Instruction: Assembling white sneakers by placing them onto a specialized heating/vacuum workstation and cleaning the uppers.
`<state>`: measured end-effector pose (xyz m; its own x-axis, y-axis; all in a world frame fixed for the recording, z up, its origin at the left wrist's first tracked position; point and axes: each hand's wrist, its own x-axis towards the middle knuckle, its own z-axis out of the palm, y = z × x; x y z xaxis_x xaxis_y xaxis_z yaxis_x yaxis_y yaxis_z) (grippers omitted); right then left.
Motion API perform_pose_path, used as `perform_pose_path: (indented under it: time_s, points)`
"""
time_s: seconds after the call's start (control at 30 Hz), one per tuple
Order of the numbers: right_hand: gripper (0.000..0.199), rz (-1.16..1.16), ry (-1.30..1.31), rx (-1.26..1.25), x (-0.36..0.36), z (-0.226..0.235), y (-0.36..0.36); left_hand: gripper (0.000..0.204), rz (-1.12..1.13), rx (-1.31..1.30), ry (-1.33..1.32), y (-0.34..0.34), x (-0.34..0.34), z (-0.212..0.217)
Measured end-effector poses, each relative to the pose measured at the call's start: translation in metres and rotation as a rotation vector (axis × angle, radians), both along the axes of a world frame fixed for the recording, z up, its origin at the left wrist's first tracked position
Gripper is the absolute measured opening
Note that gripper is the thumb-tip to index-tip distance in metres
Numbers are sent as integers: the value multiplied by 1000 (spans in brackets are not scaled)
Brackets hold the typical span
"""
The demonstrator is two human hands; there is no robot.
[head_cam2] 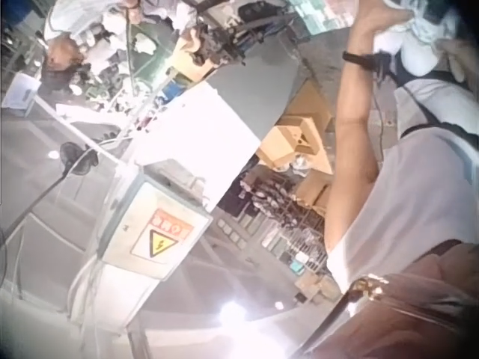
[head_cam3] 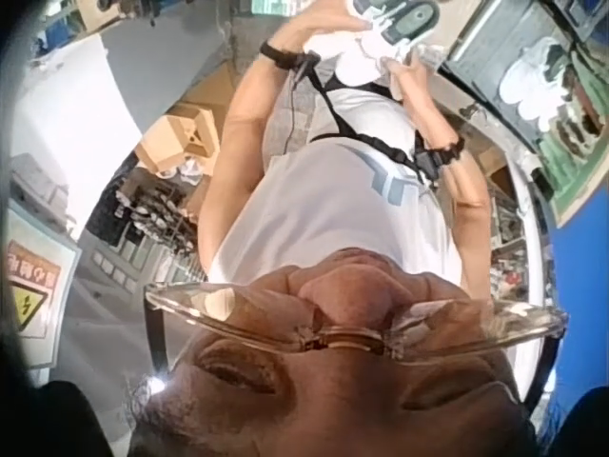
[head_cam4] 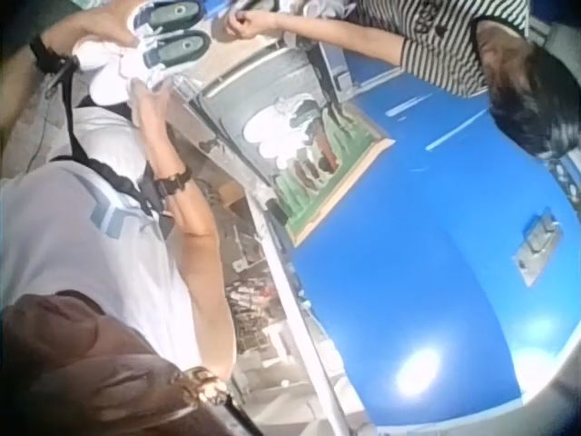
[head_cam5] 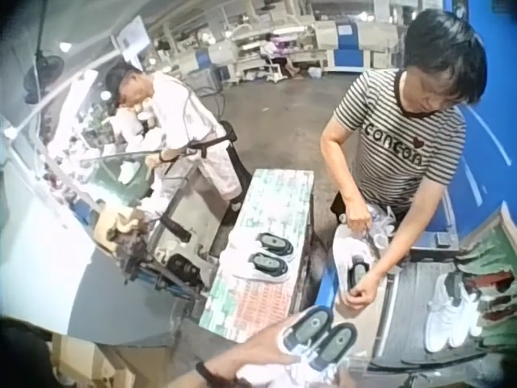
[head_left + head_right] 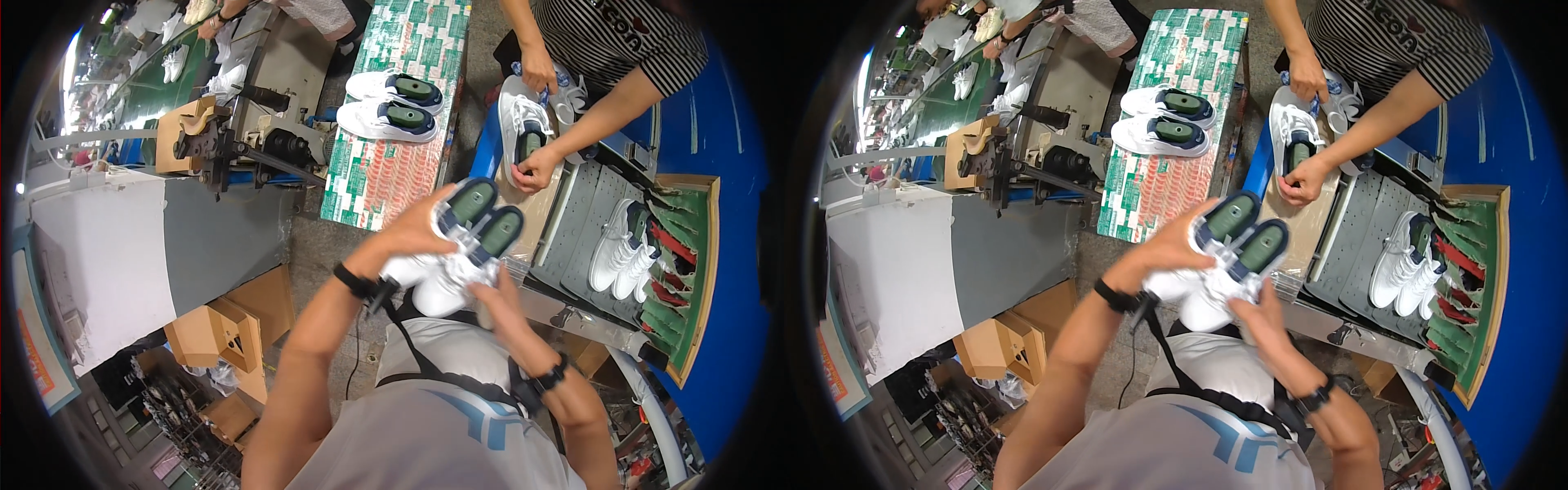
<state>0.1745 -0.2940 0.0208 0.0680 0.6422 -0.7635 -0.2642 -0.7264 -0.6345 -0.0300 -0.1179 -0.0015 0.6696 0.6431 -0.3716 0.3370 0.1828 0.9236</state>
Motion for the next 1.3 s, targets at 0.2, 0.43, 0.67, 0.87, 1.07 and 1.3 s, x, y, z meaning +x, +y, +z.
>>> perform_pose_path:
  time_s: [0.2,0.43,0.67,0.87,1.07,1.3]
  points:
    - [40,-346,378,-104,-173,-99,89,113,-331,-114,241,148,-83,-27]
    - [27,-307,696,-251,-214,-129,164,94,-452,44,427,192,-118,-104]
    - [51,0,788,-105,-91,-98,83,71,262,718,420,103,-107,-138]
    - [58,-192,780,61,128,-66,-46,45,274,369,114,-18,17,-48]
    - [90,-265,-975,-153,346,-85,-110,63,-206,214,54,-109,246,-86]
    - [87,-24,-1543,-137,425,-137,-67,126,-1,235,141,-154,499,-144]
